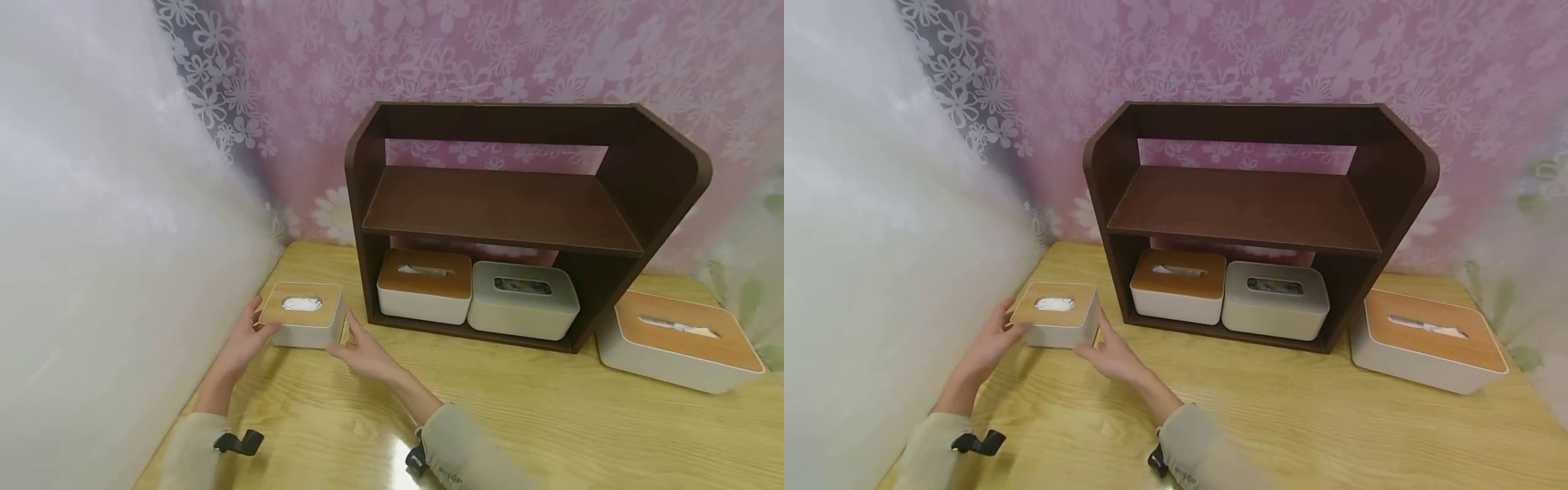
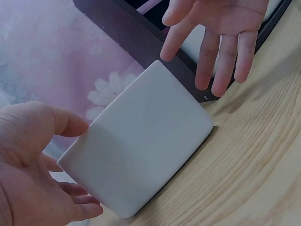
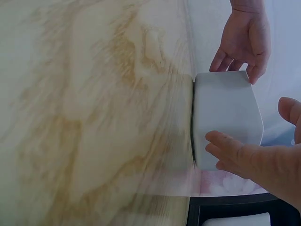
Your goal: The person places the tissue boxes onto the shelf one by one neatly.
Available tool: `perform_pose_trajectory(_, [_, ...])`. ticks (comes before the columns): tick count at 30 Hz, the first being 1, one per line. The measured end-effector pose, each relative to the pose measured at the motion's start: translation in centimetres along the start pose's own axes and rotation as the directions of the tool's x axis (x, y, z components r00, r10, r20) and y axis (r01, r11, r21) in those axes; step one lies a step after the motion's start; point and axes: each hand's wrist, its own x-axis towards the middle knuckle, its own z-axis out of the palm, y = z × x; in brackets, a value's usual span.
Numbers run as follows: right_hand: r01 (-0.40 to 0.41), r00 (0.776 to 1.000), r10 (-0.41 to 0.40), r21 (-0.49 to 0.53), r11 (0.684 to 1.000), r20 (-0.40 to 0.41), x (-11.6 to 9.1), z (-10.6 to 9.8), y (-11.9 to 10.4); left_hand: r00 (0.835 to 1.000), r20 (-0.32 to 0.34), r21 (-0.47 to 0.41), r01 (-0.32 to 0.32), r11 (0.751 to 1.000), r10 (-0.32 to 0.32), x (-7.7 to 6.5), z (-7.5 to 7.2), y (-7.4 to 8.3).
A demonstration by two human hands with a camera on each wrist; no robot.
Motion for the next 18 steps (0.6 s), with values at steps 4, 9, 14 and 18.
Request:
perform_pose_trajectory(4, [-0.002, 1.000, 0.001, 0.032, 0.999, 0.013, -0.1, 0.9, 0.4, 1.000, 0.016, -0.001, -0.023, 1.000, 0.023, -0.5, 0.0, -0.7])
perform_pose_trajectory(9, [-0.032, 0.998, 0.032, 0.006, 0.999, 0.048, 0.1, 1.0, 0.6, 0.999, 0.008, -0.007, -0.047, 0.999, 0.047, -0.3, 0.0, -0.7])
perform_pose_trajectory(14, [-0.028, 0.998, 0.028, -0.004, 1.000, 0.055, 0.5, 1.1, 0.6, 1.000, 0.005, 0.008, -0.004, 1.000, 0.004, 0.1, -0.1, -1.0])
perform_pose_trajectory(18, [-0.013, 0.998, 0.013, 0.014, 1.000, 0.056, 0.6, 1.2, 0.7, 1.000, 0.013, -0.013, -0.011, 1.000, 0.012, -0.1, 0.1, -1.3])
